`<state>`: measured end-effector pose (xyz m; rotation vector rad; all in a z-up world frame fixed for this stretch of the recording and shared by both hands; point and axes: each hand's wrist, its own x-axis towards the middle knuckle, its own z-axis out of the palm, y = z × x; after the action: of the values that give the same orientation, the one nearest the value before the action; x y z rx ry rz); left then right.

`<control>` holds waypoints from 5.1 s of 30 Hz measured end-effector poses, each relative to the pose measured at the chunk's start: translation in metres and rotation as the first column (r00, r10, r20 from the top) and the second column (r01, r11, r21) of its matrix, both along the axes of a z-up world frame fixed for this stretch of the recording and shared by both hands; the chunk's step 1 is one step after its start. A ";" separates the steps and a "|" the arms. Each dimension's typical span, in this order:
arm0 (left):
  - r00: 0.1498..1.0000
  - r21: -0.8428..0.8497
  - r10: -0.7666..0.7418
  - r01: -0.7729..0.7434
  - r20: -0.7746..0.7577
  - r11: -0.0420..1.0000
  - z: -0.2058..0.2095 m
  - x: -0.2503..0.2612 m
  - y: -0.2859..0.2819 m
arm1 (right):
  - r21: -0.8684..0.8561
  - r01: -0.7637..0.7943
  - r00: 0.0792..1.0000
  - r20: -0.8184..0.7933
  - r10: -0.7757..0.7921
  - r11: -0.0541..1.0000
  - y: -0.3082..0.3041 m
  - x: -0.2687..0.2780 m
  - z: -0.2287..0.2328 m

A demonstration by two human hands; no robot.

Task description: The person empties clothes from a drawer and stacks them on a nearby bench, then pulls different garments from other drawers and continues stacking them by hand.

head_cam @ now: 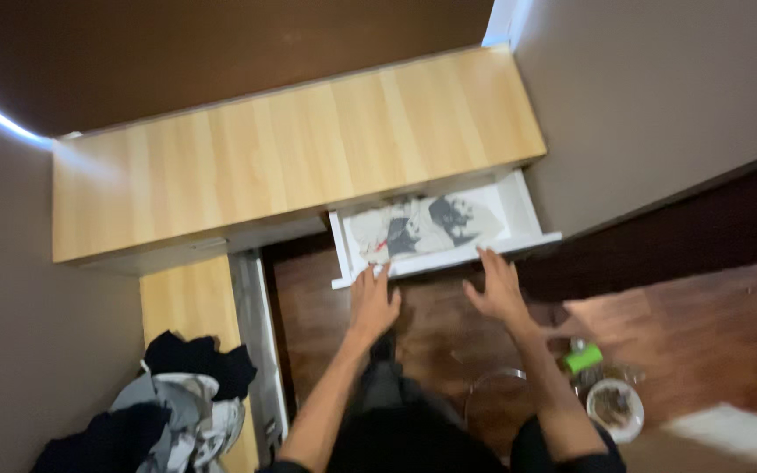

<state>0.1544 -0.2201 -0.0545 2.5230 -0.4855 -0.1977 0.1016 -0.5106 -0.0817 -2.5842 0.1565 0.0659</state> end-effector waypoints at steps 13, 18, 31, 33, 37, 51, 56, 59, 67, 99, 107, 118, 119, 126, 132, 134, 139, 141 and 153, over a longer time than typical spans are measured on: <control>0.995 0.033 -0.020 0.024 -0.100 0.999 -0.047 0.085 -0.018 | 0.051 -0.068 0.996 -0.052 0.070 0.996 0.007 0.094 -0.065; 0.970 0.147 0.024 0.012 -0.243 0.989 -0.095 0.108 -0.037 | 0.019 -0.158 0.966 -0.205 0.159 0.987 -0.011 0.141 -0.127; 0.928 0.561 0.147 0.077 -0.344 0.824 -0.240 0.182 -0.103 | -0.169 -0.415 0.843 -0.442 0.308 0.894 -0.048 0.240 -0.254; 0.913 0.645 0.121 0.177 -0.390 0.744 -0.255 0.193 -0.110 | -0.150 -0.439 0.842 -0.411 0.348 0.886 -0.050 0.238 -0.262; 0.975 0.682 0.074 0.090 -0.208 0.726 -0.285 0.194 -0.112 | -0.147 -0.426 0.853 -0.395 0.342 0.893 -0.044 0.239 -0.274; 0.952 0.398 0.080 0.046 -0.294 0.916 -0.333 0.184 -0.109 | -0.101 -0.458 0.826 -0.415 0.381 0.883 -0.010 0.240 -0.248; 0.956 0.366 0.082 0.028 -0.283 0.930 -0.320 0.174 -0.112 | 0.031 -0.409 0.855 -0.337 0.395 0.912 -0.020 0.234 -0.236; 0.957 0.339 0.127 -0.032 -0.262 0.940 -0.302 0.167 -0.112 | 0.072 -0.412 0.875 -0.247 0.416 0.908 -0.024 0.227 -0.221; 0.968 0.265 0.199 -0.154 -0.154 0.952 -0.214 0.146 -0.107 | 0.161 -0.387 0.905 -0.121 0.407 0.908 -0.027 0.213 -0.157; 0.982 -0.044 0.110 -0.118 -0.156 0.992 0.023 0.062 -0.032 | 0.042 -0.719 0.627 0.469 0.622 0.693 0.021 0.113 0.124; 0.993 -0.200 0.108 -0.096 0.049 0.975 0.029 0.020 0.015 | 0.054 -0.600 0.731 0.442 0.520 0.798 0.053 0.065 0.144; 0.960 -0.312 0.276 -0.277 -0.049 0.909 0.115 -0.070 0.100 | 0.144 -0.492 0.809 0.441 0.389 0.859 0.123 -0.004 0.153; 0.947 -0.324 0.306 -0.320 -0.096 0.890 0.121 -0.080 0.107 | 0.140 -0.482 0.811 0.444 0.380 0.865 0.128 -0.011 0.156; 0.940 -0.308 0.332 -0.292 0.084 0.906 0.149 -0.120 0.137 | 0.128 -0.486 0.792 0.483 0.373 0.865 0.154 -0.043 0.174; 0.926 -0.367 0.355 -0.287 0.132 0.885 0.137 -0.136 0.150 | 0.086 -0.489 0.755 0.541 0.371 0.868 0.167 -0.056 0.180; 0.924 -0.450 0.351 -0.252 0.151 0.857 0.132 -0.136 0.154 | 0.099 -0.490 0.764 0.527 0.373 0.866 0.170 -0.056 0.184; 0.962 -0.322 0.272 -0.264 -0.021 0.909 0.130 -0.135 0.155 | 0.004 -0.517 0.704 0.571 0.423 0.856 0.164 -0.051 0.180; 0.958 -0.326 0.282 -0.281 -0.046 0.903 0.133 -0.139 0.147 | 0.005 -0.537 0.702 0.557 0.444 0.843 0.156 -0.050 0.175; 0.864 -0.258 0.490 -0.449 0.121 0.855 0.164 -0.171 0.099 | 0.045 -0.547 0.727 0.522 0.447 0.836 0.130 -0.048 0.180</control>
<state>-0.0164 -0.1215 0.1100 2.3610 0.0589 0.2652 0.0540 -0.3805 0.0982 -2.2802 -0.7139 -0.3666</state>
